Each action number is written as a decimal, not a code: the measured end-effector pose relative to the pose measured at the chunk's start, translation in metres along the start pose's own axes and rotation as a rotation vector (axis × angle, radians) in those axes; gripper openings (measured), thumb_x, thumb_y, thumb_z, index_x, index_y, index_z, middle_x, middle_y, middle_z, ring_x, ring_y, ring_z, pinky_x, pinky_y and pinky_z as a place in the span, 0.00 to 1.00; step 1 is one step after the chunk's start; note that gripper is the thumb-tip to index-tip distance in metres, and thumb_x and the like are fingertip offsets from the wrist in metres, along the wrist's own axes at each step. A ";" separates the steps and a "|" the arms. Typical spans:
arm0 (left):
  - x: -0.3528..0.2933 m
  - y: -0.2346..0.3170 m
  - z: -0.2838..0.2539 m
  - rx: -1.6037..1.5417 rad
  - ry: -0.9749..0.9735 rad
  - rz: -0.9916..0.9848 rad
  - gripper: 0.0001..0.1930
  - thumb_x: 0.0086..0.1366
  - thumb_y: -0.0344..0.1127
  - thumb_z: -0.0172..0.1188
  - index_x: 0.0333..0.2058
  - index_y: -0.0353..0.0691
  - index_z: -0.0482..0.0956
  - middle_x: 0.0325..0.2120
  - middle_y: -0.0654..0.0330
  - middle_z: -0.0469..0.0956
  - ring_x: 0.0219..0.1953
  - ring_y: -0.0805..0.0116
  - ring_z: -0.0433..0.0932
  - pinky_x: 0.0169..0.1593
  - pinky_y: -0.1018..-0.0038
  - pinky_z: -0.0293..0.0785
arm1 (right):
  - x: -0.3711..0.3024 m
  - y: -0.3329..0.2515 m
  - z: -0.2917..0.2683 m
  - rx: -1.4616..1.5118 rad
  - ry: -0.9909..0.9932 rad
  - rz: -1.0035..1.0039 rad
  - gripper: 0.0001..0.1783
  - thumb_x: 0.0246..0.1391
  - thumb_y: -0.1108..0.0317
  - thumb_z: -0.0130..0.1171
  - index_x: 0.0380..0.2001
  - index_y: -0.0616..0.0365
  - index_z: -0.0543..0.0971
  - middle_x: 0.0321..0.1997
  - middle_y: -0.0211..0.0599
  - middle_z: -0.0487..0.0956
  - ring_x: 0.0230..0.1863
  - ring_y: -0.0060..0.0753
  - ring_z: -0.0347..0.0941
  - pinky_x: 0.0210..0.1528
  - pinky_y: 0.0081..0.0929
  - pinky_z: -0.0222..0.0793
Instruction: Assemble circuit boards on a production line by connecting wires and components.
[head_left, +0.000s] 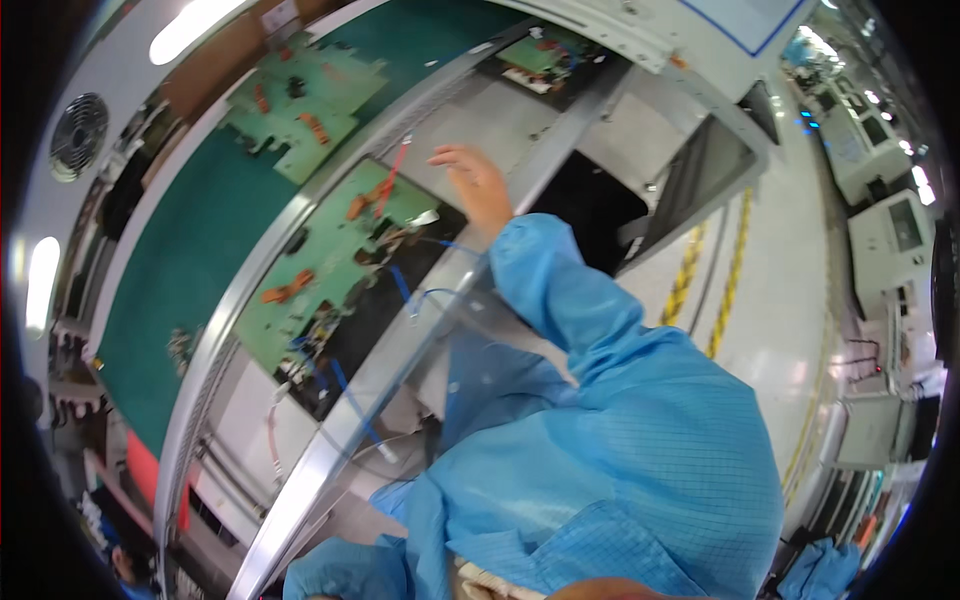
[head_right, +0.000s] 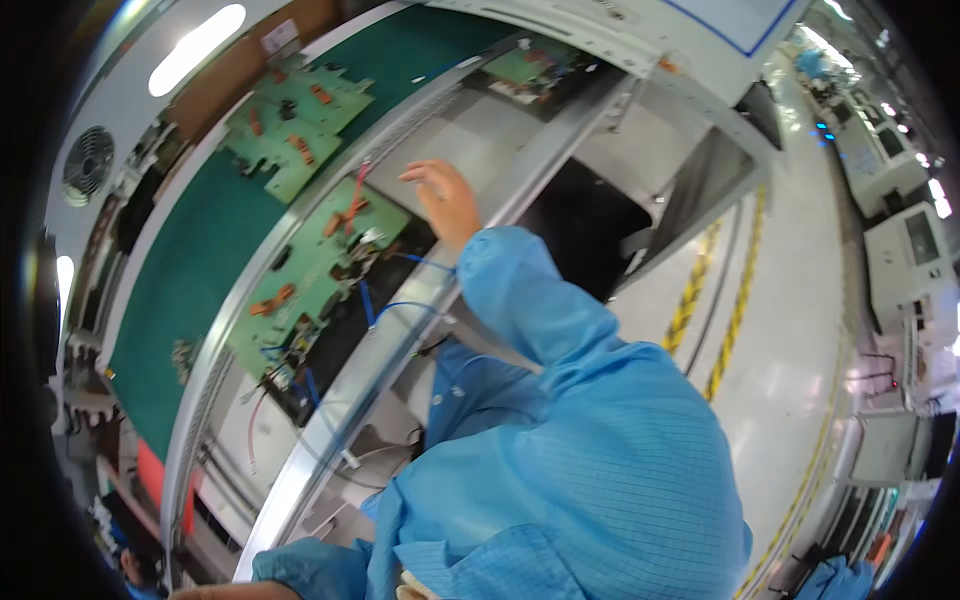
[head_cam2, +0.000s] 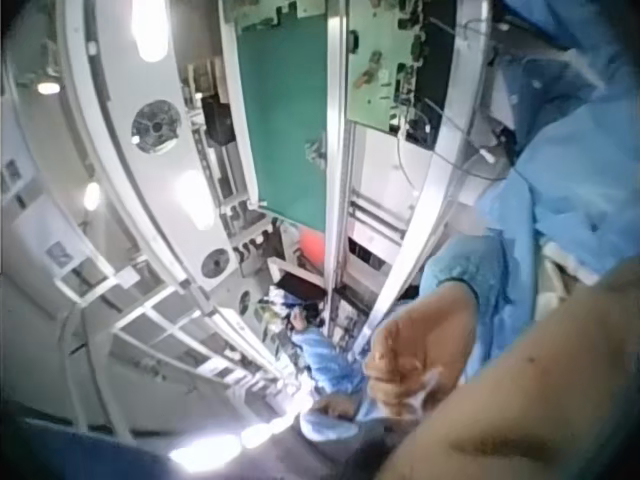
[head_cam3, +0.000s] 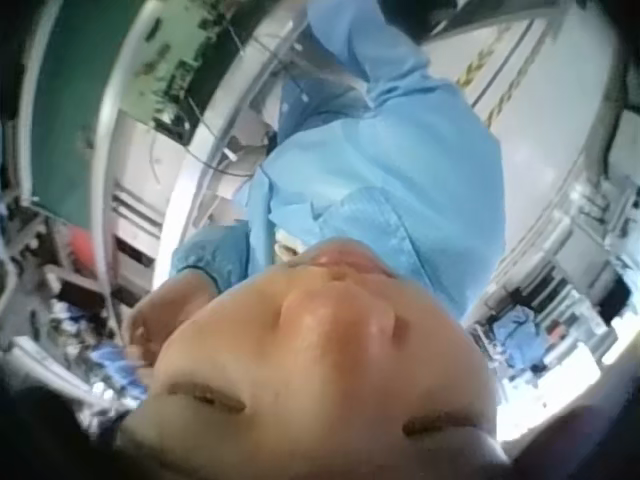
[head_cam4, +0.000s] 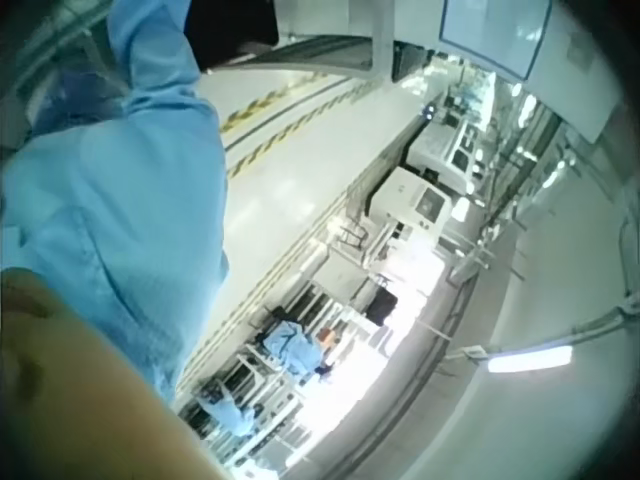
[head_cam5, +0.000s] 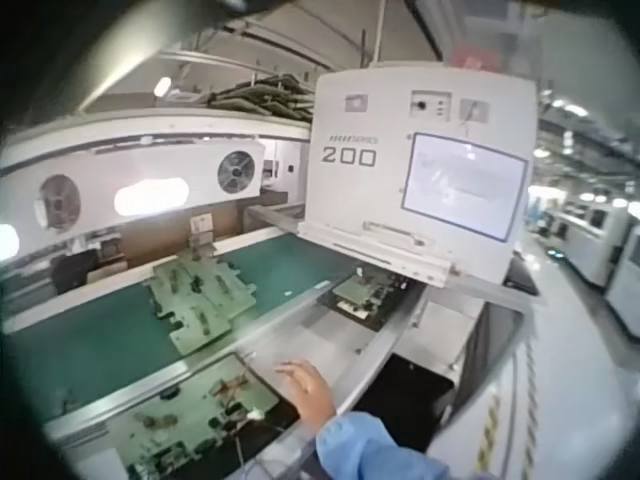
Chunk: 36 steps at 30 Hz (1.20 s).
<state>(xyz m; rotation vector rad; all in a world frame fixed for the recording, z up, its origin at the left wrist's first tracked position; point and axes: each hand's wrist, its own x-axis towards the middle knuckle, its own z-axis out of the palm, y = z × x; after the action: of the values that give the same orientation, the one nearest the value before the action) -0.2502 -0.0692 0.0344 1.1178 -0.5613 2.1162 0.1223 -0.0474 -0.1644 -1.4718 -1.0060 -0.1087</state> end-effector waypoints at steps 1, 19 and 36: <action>0.003 0.000 -0.016 0.063 -0.110 -0.004 0.11 0.64 0.46 0.45 0.37 0.49 0.71 0.28 0.67 0.66 0.32 0.68 0.65 0.44 0.62 0.64 | -0.002 0.004 -0.002 -0.010 -0.006 0.046 0.14 0.50 0.74 0.45 0.38 0.58 0.77 0.46 0.36 0.72 0.51 0.35 0.66 0.54 0.30 0.59; -0.029 -0.151 -0.027 0.735 -2.085 -0.636 0.19 0.52 0.35 0.61 0.44 0.41 0.71 0.32 0.57 0.75 0.39 0.55 0.74 0.40 0.64 0.72 | 0.008 0.011 0.008 -0.245 -0.571 0.417 0.31 0.60 0.47 0.35 0.48 0.65 0.72 0.50 0.53 0.72 0.54 0.49 0.66 0.56 0.31 0.57; -0.016 -0.186 -0.061 0.536 -2.288 -1.407 0.20 0.57 0.34 0.58 0.49 0.43 0.73 0.31 0.59 0.79 0.34 0.64 0.77 0.37 0.70 0.72 | -0.028 -0.035 0.026 -0.267 -0.592 -0.153 0.25 0.57 0.57 0.47 0.54 0.59 0.66 0.48 0.47 0.74 0.53 0.45 0.67 0.53 0.29 0.61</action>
<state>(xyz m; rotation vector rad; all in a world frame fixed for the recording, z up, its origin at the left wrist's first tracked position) -0.1418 0.0907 -0.0004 2.5539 0.1490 -0.8751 0.0707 -0.0455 -0.1606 -1.7113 -1.6337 0.0952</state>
